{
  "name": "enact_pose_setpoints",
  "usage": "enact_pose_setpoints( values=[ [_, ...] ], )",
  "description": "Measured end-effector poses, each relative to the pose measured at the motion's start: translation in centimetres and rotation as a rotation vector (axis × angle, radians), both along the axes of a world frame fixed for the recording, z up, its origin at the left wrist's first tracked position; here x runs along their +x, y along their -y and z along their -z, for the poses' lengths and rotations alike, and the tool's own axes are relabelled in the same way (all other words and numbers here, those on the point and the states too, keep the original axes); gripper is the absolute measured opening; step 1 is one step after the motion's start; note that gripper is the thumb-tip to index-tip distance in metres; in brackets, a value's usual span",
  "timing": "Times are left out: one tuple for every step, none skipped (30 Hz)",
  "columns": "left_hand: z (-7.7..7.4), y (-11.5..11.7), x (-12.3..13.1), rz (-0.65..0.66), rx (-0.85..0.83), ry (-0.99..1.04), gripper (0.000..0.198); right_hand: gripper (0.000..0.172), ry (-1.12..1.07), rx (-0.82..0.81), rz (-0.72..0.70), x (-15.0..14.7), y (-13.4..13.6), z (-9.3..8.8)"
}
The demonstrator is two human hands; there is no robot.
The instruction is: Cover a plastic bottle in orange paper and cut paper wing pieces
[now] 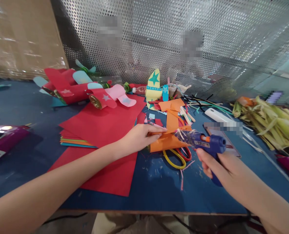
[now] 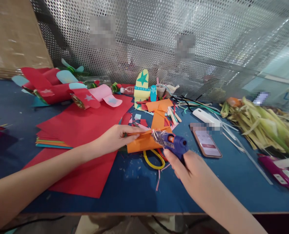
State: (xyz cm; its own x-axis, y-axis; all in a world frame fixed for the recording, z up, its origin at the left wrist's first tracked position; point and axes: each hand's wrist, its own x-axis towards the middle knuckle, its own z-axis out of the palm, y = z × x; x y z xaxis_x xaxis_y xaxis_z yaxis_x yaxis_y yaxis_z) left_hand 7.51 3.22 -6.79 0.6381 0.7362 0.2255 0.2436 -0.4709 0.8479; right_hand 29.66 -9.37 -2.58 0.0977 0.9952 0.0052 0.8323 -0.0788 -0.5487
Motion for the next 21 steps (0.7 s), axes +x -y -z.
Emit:
enact_pose_setpoints(
  values=[
    [0.0,0.1,0.0,0.000,-0.003,0.004,0.033,0.056,0.004,-0.014,0.000,0.2,0.0,0.0],
    [-0.1,0.1,0.0,-0.002,-0.003,-0.002,0.034,0.056,0.006,-0.023,-0.008,0.2,0.1,-0.1],
    [-0.2,0.2,0.0,-0.004,-0.002,-0.014,0.034,0.055,0.010,-0.019,-0.018,0.1,0.1,-0.2],
    [-0.3,0.2,-0.1,-0.006,0.001,-0.025,0.034,0.055,0.017,-0.010,-0.034,-0.3,0.1,-0.3],
    [-0.3,0.2,-0.1,-0.009,0.005,-0.036,0.035,0.055,0.022,0.014,-0.046,-0.8,0.1,-0.3],
    [-0.4,0.2,-0.1,-0.011,0.012,-0.043,0.035,0.055,0.026,0.048,-0.056,-1.2,0.1,-0.4],
    [-0.4,0.2,-0.1,-0.013,0.019,-0.046,0.034,0.054,0.028,0.076,-0.063,-1.6,0.1,-0.4],
    [-0.4,0.2,0.0,-0.015,0.025,-0.044,0.034,0.053,0.030,0.097,-0.060,-1.8,0.0,-0.4],
    [-0.4,0.2,0.0,-0.013,0.027,-0.044,0.034,0.053,0.037,0.107,-0.050,-1.9,0.0,-0.4],
    [-0.3,0.2,0.0,-0.014,0.025,-0.044,0.034,0.055,0.048,0.106,-0.033,-1.8,-0.1,-0.5],
    [-0.3,0.2,0.0,-0.014,0.020,-0.043,0.034,0.056,0.061,0.098,-0.012,-1.5,-0.1,-0.5],
    [-0.3,0.2,0.0,-0.018,0.015,-0.041,0.034,0.058,0.073,0.083,0.008,-1.1,-0.1,-0.5],
    [-0.3,0.3,0.0,-0.023,0.011,-0.040,0.033,0.060,0.084,0.070,0.029,-0.6,-0.1,-0.6],
    [-0.3,0.3,0.0,-0.028,0.008,-0.043,0.033,0.062,0.092,0.058,0.048,-0.1,-0.1,-0.7],
    [-0.2,0.3,0.0,-0.032,0.007,-0.049,0.033,0.063,0.097,0.045,0.065,0.4,-0.1,-0.9],
    [-0.2,0.3,0.0,-0.035,0.007,-0.055,0.033,0.065,0.101,0.031,0.078,0.8,-0.1,-1.0],
    [-0.2,0.3,0.0,-0.036,0.009,-0.059,0.033,0.065,0.105,0.023,0.089,1.0,-0.1,-1.2],
    [-0.2,0.3,0.0,-0.038,0.012,-0.061,0.033,0.066,0.109,0.020,0.100,1.2,-0.1,-1.3],
    [-0.1,0.3,0.0,-0.038,0.017,-0.062,0.033,0.066,0.115,0.023,0.107,1.3,-0.1,-1.5],
    [-0.1,0.3,0.0,-0.039,0.021,-0.062,0.033,0.066,0.122,0.030,0.111,1.4,-0.1,-1.6],
    [-0.1,0.3,0.0,-0.039,0.022,-0.060,0.033,0.067,0.129,0.040,0.115,1.4,-0.2,-1.7]
  ],
)
